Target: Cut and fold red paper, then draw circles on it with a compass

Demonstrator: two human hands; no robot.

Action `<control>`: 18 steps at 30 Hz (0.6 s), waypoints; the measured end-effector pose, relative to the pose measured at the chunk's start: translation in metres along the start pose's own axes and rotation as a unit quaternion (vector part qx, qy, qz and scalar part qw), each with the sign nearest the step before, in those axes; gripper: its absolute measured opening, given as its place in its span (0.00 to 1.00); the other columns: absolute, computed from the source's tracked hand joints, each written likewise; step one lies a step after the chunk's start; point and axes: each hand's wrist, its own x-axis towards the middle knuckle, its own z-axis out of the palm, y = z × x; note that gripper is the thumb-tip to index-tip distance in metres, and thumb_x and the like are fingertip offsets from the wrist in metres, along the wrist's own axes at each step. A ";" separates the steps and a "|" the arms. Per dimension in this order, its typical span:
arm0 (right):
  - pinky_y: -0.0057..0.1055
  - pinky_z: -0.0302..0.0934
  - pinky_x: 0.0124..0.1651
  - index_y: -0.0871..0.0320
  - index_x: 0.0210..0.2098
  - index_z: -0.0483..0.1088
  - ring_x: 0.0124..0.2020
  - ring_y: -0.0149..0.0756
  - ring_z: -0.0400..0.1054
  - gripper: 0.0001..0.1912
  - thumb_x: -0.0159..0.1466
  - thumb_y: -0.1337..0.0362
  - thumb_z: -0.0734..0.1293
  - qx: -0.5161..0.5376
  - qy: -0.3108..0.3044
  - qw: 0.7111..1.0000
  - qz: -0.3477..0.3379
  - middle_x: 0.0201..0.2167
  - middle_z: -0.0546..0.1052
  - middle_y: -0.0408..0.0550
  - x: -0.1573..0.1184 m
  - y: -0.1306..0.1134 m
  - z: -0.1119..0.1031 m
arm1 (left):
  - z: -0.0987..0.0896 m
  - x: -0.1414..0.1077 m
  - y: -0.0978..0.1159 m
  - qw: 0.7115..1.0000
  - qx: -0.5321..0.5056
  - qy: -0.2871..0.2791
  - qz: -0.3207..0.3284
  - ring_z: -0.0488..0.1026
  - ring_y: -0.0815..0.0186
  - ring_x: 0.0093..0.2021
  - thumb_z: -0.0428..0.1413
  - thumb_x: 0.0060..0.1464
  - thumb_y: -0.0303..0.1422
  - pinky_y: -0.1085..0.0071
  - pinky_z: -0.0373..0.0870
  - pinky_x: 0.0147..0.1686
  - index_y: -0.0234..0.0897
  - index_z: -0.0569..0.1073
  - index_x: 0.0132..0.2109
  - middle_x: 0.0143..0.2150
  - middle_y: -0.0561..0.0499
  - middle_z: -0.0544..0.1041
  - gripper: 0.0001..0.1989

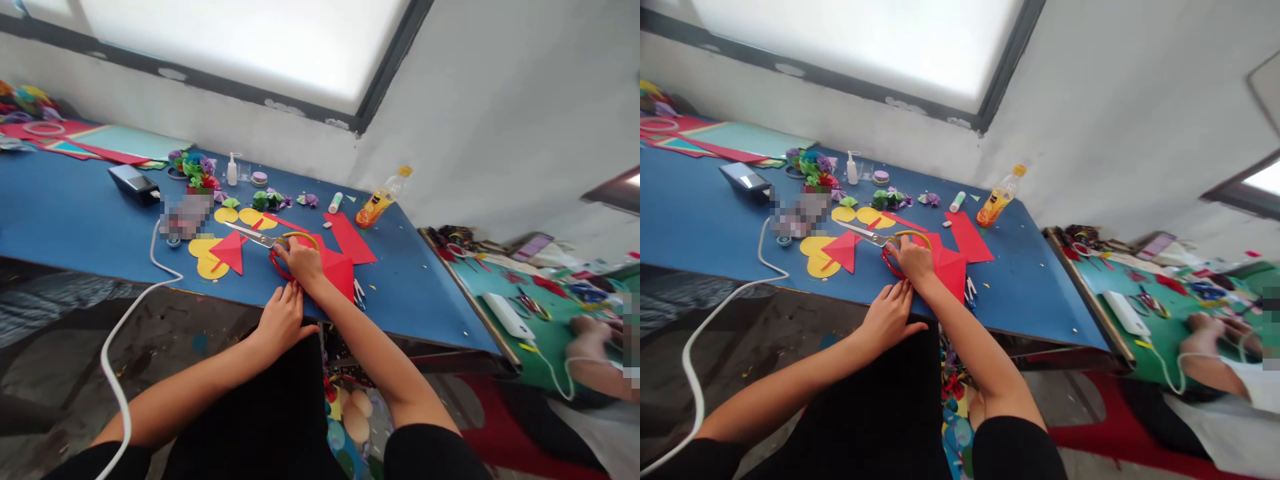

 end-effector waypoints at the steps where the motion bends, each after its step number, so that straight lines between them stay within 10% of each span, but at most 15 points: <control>1: 0.30 0.60 0.32 0.62 0.51 0.65 0.36 0.44 0.75 0.30 0.68 0.45 0.48 0.000 -0.002 1.000 0.002 0.33 0.79 0.55 -0.001 -0.001 0.001 | 0.001 0.000 0.001 1.000 0.003 -0.001 0.001 0.62 0.49 0.61 0.52 0.55 0.52 0.60 0.60 0.56 0.17 0.63 0.59 0.60 0.30 0.64 0.40; 18: 0.30 0.58 0.35 0.65 0.51 0.63 0.38 0.46 0.74 0.30 0.69 0.47 0.46 -0.038 0.032 0.998 0.048 0.35 0.78 0.59 0.057 0.016 0.010 | 0.000 0.010 0.000 0.999 -0.002 -0.005 0.042 0.66 0.45 0.55 0.54 0.52 0.52 0.60 0.63 0.52 0.13 0.65 0.57 0.57 0.25 0.65 0.41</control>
